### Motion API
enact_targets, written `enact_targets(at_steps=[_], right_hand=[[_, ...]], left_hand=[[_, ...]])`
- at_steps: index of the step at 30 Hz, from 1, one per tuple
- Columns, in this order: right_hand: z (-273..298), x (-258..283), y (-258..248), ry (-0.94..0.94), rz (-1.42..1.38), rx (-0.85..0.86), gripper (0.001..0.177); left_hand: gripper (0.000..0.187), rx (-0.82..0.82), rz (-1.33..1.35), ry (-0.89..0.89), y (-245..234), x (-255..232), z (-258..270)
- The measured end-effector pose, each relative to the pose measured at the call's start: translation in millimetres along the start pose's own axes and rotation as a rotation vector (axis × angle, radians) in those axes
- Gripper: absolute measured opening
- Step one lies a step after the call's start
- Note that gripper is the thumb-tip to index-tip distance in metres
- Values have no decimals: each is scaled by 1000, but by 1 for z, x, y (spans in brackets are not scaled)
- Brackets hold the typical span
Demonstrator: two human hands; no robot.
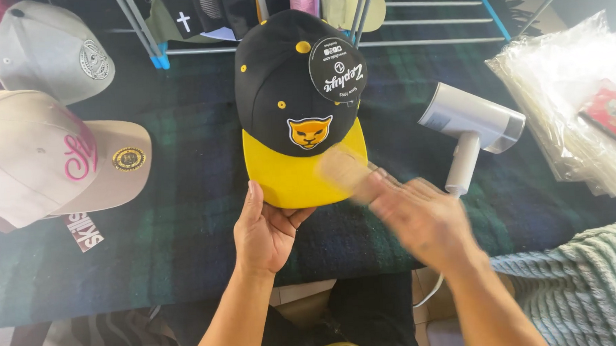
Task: Cleaning and finishing a baseball cap using a brush and a handheld dryer.
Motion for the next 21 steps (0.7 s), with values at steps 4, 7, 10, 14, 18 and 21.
enact_targets(at_steps=[4, 7, 10, 14, 18, 21], right_hand=[[12, -27, 20, -42, -134, -11, 23], [7, -66, -3, -57, -87, -36, 18], [18, -71, -20, 284, 298, 111, 34], [-41, 35, -15, -174, 72, 188, 23], [-75, 51, 44, -192, 166, 105, 33], [-77, 37, 55, -88, 142, 166, 42]], left_hand=[[48, 42, 10, 3, -2, 4, 0], [49, 33, 8, 57, 1, -1, 3], [47, 7, 25, 20, 2, 0, 0], [54, -1, 67, -5, -5, 3, -4], [66, 22, 129, -35, -5, 3, -1], [75, 43, 107, -21, 6, -3, 10]])
Point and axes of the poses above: each hand's wrist, its own z-axis away from the middle knuckle, its own y-axis out of the palm, x = y × z, the point moved 2 cm from there along -z, towards the middle knuckle, and after that the axes turned 11 degrees about -y, right-handed, at the moved point
